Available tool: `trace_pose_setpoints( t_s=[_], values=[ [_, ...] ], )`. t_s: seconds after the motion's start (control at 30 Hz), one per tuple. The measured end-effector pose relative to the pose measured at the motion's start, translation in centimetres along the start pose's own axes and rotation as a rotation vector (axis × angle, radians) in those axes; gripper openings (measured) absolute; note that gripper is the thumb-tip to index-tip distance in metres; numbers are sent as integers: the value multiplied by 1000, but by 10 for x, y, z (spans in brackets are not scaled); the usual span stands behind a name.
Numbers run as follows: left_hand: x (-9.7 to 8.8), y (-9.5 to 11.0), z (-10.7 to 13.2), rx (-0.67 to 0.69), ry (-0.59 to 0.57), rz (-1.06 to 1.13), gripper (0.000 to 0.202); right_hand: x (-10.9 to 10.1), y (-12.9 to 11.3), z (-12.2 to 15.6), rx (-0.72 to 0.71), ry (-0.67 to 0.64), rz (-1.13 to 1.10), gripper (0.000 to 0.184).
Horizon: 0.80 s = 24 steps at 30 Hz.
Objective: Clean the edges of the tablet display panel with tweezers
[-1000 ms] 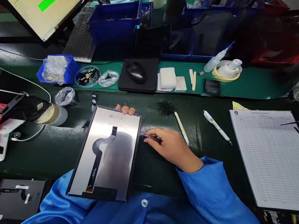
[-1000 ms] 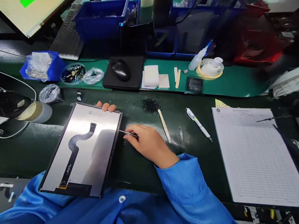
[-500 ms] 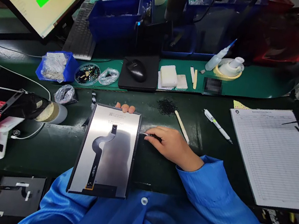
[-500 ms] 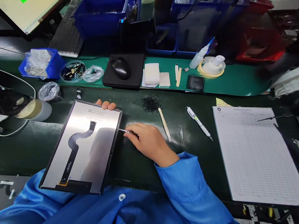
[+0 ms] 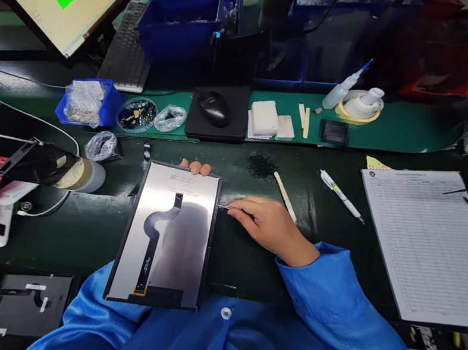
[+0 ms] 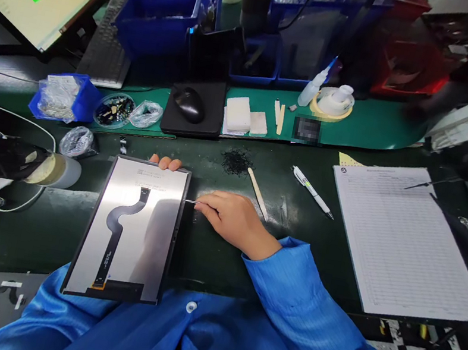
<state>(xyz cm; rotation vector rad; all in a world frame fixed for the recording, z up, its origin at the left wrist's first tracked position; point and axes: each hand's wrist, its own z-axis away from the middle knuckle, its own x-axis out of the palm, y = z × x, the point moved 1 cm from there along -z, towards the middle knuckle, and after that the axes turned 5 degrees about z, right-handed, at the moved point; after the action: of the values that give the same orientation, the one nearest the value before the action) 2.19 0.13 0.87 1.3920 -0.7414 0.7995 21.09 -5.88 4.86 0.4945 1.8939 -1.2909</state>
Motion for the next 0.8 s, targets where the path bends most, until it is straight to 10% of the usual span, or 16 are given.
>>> trace_pose_setpoints(
  t_s=[0.8],
  values=[
    [2, 3, -6, 23, 96, 186, 48, -2, -3, -1, 58, -55, -17, 22]
  ],
)
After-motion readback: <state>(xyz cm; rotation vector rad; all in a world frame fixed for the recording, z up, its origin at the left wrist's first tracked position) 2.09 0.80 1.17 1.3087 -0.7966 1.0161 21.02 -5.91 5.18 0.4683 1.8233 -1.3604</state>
